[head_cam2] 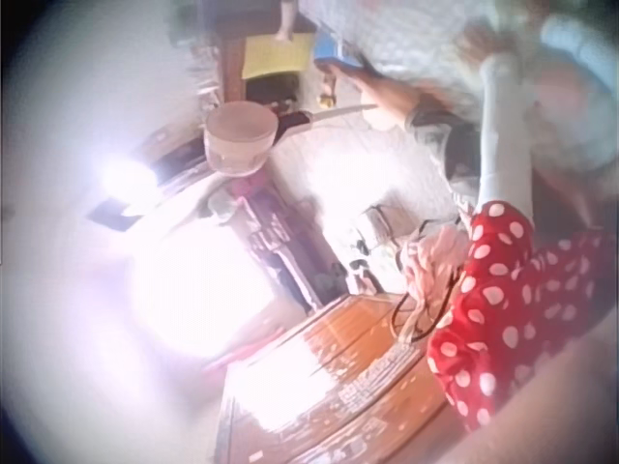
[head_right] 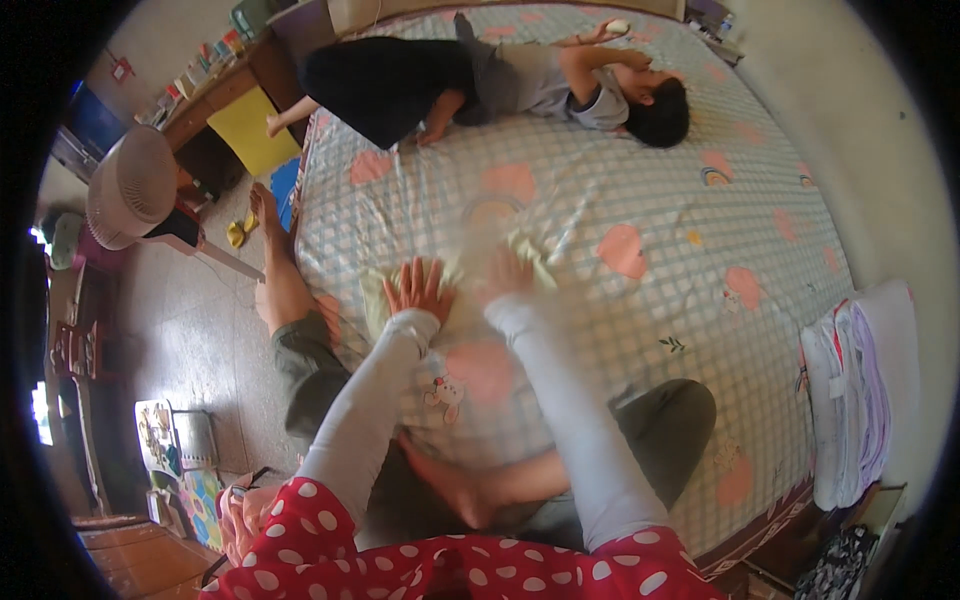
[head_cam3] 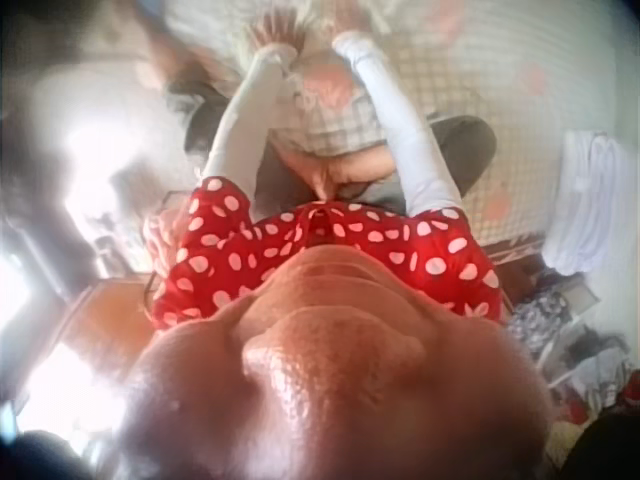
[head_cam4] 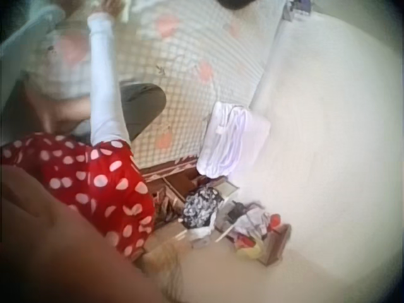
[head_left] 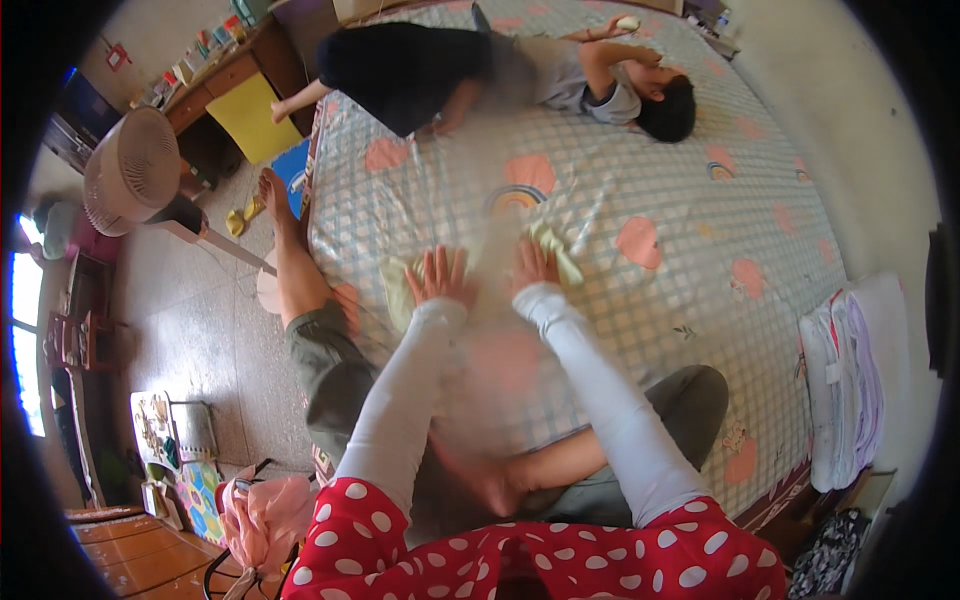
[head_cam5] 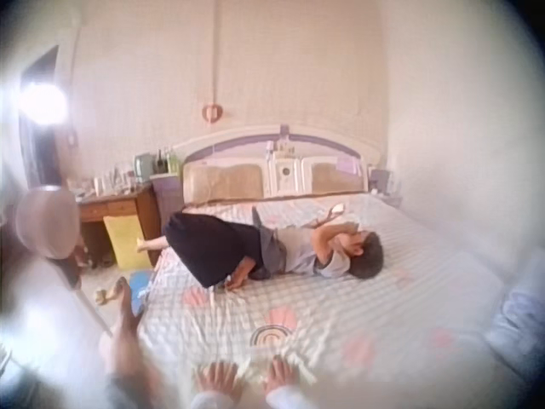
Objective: The person flattens and folds a cloth on a bed by hand, then adjusts their arm sleeve.
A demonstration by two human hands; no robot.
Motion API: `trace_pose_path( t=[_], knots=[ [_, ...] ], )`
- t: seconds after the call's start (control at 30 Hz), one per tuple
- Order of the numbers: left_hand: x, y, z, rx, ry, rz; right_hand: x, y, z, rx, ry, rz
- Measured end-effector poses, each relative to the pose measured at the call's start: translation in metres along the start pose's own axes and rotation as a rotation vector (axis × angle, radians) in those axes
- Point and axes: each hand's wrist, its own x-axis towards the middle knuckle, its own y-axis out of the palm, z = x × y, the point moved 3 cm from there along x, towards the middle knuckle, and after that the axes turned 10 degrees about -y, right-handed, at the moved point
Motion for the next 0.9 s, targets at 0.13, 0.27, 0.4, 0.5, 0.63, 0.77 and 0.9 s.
trace_pose_path(
  t=[0.13,0.27,0.4,0.5,0.63,0.77,0.9],
  knots=[
    [-0.056,0.031,0.023,0.027,0.043,-0.103,-0.071,0.000,0.026,-0.011,-0.071,-0.091],
    [-0.098,0.036,0.031,0.078,0.080,-0.096,-0.124,0.007,0.042,-0.004,-0.091,-0.190],
    [-0.129,0.011,0.023,0.067,0.115,-0.006,-0.158,0.027,0.048,-0.104,-0.104,-0.222],
    [-0.143,0.006,0.020,0.082,0.106,0.139,-0.173,0.035,0.052,-0.252,-0.136,-0.421],
    [-0.160,-0.005,0.029,0.117,0.081,0.124,-0.180,0.008,0.073,0.132,0.026,-0.108],
    [-0.162,0.002,0.026,0.088,0.101,0.096,-0.186,0.015,0.066,0.170,-0.005,-0.087],
    [-0.168,0.004,0.029,0.098,0.092,0.093,-0.201,0.007,0.074,0.062,-0.112,-0.348]
  ],
)
